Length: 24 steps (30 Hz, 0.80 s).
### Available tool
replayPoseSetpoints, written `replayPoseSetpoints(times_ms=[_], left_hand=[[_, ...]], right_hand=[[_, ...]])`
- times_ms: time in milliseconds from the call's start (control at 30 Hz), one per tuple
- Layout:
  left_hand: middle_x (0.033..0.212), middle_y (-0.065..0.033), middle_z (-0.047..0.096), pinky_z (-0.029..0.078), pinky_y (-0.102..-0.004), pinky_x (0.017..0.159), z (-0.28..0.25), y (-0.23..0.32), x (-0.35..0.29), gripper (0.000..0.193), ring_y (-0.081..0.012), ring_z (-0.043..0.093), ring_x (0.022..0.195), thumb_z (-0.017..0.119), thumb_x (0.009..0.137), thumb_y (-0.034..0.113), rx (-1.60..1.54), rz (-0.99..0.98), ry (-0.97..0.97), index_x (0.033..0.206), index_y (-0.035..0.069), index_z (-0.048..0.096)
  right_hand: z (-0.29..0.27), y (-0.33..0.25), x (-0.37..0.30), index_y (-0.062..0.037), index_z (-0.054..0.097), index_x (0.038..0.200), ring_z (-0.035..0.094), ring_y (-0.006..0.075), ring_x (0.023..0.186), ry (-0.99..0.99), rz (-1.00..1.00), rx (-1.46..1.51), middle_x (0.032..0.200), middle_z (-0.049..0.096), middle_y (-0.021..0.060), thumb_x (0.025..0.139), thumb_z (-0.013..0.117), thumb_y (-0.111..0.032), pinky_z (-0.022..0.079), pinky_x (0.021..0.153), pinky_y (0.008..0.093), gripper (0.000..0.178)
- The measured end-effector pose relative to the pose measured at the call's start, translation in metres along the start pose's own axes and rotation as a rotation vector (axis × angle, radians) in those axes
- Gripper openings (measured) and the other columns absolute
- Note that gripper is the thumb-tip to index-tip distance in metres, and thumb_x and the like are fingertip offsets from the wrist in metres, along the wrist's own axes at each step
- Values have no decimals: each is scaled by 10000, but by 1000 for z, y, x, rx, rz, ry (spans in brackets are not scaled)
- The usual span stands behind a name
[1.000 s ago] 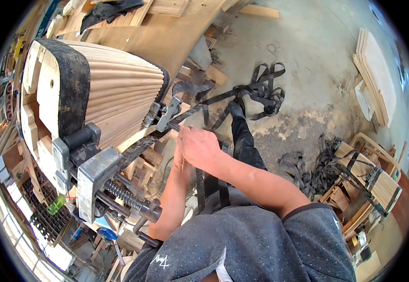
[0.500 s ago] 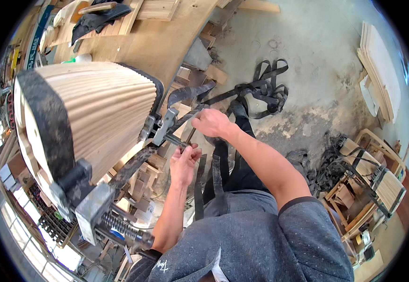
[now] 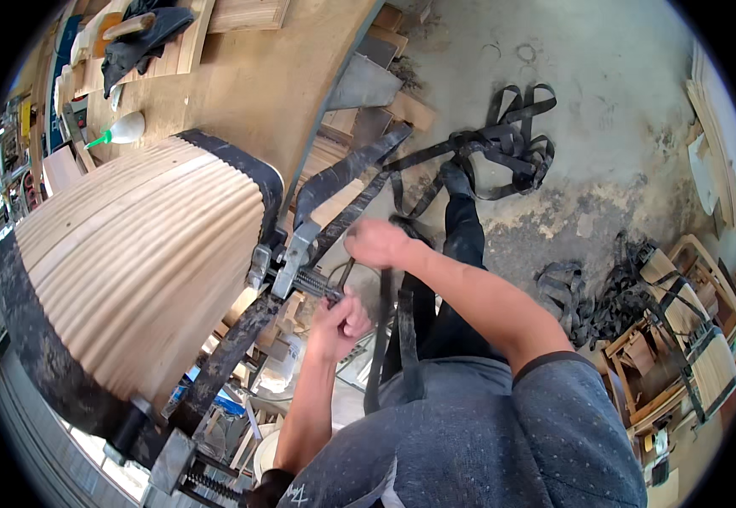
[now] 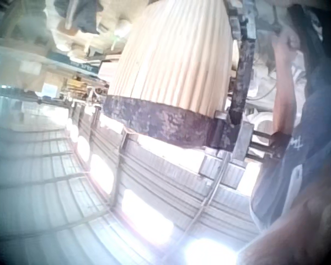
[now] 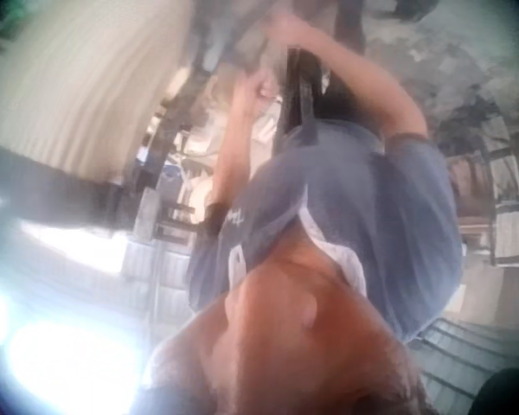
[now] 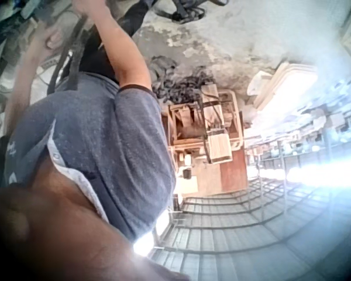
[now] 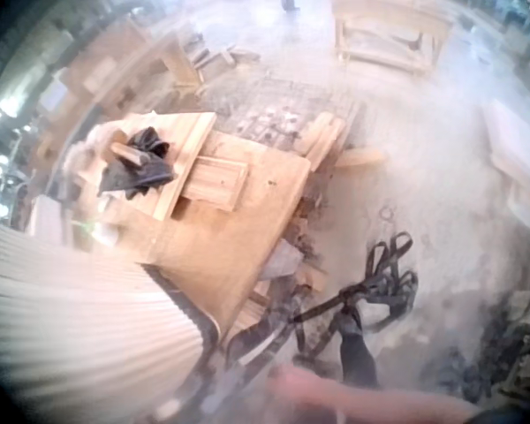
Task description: The person uses a ratchet strap tool to secure a stack of wooden chair seat frames. They wrap the strap around the stack, thread it through the tensioner, and tighten it using the handle. The person then removes the strap and repeats the process on a different stack of wooden frames.
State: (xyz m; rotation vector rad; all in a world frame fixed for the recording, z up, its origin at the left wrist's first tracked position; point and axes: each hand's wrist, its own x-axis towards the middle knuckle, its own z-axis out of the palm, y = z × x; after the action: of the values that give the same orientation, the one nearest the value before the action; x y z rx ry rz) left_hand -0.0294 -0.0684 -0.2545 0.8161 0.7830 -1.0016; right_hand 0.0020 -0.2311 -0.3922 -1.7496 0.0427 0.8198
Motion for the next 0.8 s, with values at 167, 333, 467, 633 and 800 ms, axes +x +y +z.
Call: replayPoseSetpoints(times_ms=[167,333,467,633,800], left_hand=[[732,-44,514,415,-314,587,18,2,3,225,-172,495,612,614,958,40,81,-10,111,1134,70,476],[824,-86,631,504,-339,640,22,2,12,148,-187,614,687,550,1029,161,286,-83,146,1033,16,520],[873,-78,649,549,-342,730,-11,-2,9,285,-177,642,725,514,1069,318,347,-105,201,1171,57,465],[1114,-28,586,512,-382,904,-86,-45,36,342,-167,585,1032,619,1024,368,202,284,257,1194,95,503],[1388,-97,588,445,-401,1107,-145,-50,76,452,-239,540,1320,591,1013,252,259,478,-259,1407,39,532]], right_hand=[[63,35,43,-28,719,922,603,215,637,-501,210,761,730,640,68,880,529,-187,487,578,384,251],[143,61,52,-29,713,892,600,192,670,-275,-19,676,737,616,68,889,527,-164,475,562,373,230],[101,48,35,-50,703,977,611,192,797,-102,-177,581,878,643,77,991,466,-224,506,711,378,294],[48,-50,-50,-5,612,1272,625,222,1046,134,48,761,1124,677,97,1081,382,-341,503,906,357,450],[79,-83,-70,-49,598,912,651,413,874,450,-153,135,895,660,217,965,491,-222,520,755,488,211]])
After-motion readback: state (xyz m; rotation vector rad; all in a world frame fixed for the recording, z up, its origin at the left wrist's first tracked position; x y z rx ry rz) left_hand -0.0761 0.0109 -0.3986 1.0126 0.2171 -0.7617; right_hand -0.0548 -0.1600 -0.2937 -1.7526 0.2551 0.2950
